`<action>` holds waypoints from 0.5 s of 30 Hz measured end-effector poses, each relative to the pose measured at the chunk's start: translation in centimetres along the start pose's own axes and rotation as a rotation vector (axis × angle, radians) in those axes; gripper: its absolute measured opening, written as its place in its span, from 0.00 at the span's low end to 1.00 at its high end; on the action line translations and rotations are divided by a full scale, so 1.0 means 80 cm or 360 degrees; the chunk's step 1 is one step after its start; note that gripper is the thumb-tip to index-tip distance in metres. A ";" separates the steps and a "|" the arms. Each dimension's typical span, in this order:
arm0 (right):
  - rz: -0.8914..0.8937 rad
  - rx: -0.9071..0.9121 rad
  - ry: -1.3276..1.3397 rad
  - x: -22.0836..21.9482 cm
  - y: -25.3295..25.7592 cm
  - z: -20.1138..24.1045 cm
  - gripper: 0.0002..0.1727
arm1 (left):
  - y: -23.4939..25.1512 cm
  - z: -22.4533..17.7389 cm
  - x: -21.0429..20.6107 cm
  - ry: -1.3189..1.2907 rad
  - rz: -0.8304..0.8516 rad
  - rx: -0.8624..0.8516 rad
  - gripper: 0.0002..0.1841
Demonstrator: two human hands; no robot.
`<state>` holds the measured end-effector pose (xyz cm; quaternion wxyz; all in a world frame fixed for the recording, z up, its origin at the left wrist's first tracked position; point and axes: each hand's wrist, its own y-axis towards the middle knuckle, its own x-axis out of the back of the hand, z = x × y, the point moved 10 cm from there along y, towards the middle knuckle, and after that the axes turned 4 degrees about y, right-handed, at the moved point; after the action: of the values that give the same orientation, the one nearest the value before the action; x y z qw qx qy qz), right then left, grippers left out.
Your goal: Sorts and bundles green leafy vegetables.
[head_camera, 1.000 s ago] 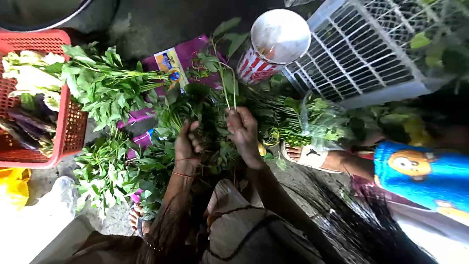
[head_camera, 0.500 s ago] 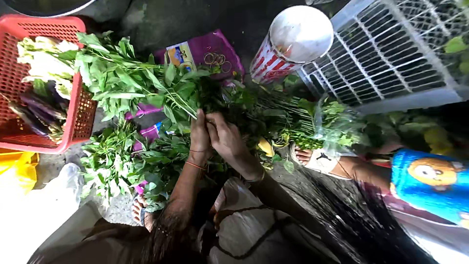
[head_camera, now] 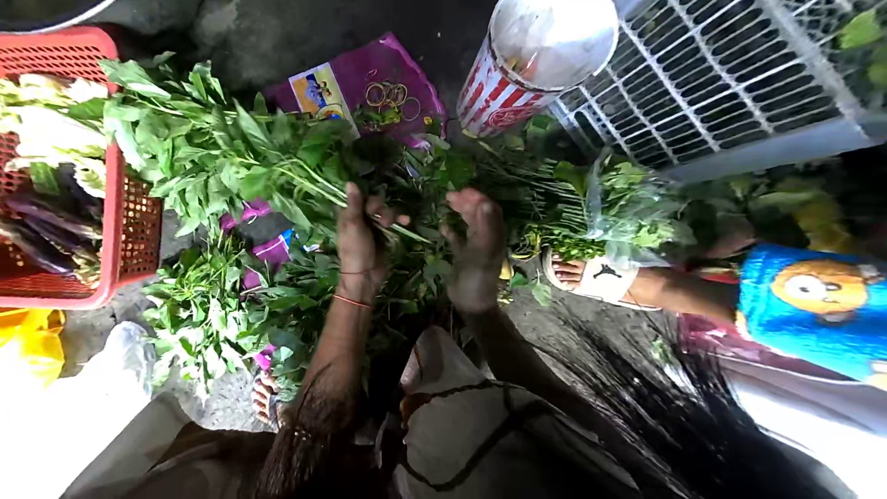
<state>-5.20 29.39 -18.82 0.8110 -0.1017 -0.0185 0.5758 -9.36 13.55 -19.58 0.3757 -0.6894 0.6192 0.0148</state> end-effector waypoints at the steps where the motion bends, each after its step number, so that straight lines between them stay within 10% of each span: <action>1: -0.0023 -0.0053 0.0135 -0.014 0.001 -0.004 0.33 | -0.013 0.020 -0.015 0.0069 0.0041 0.0030 0.26; 6: 0.0047 -0.0151 -0.0053 -0.045 0.006 -0.024 0.29 | -0.020 0.057 -0.020 0.0097 0.0009 0.0124 0.17; 15: 0.0737 -0.0196 -0.0652 -0.052 -0.014 -0.020 0.21 | -0.018 0.021 -0.011 0.1127 0.0195 -0.0183 0.33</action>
<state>-5.30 24.86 -19.84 0.6299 -0.0340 -0.1927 0.7516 -7.59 15.13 -19.61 0.0971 -0.6333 0.7493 -0.1675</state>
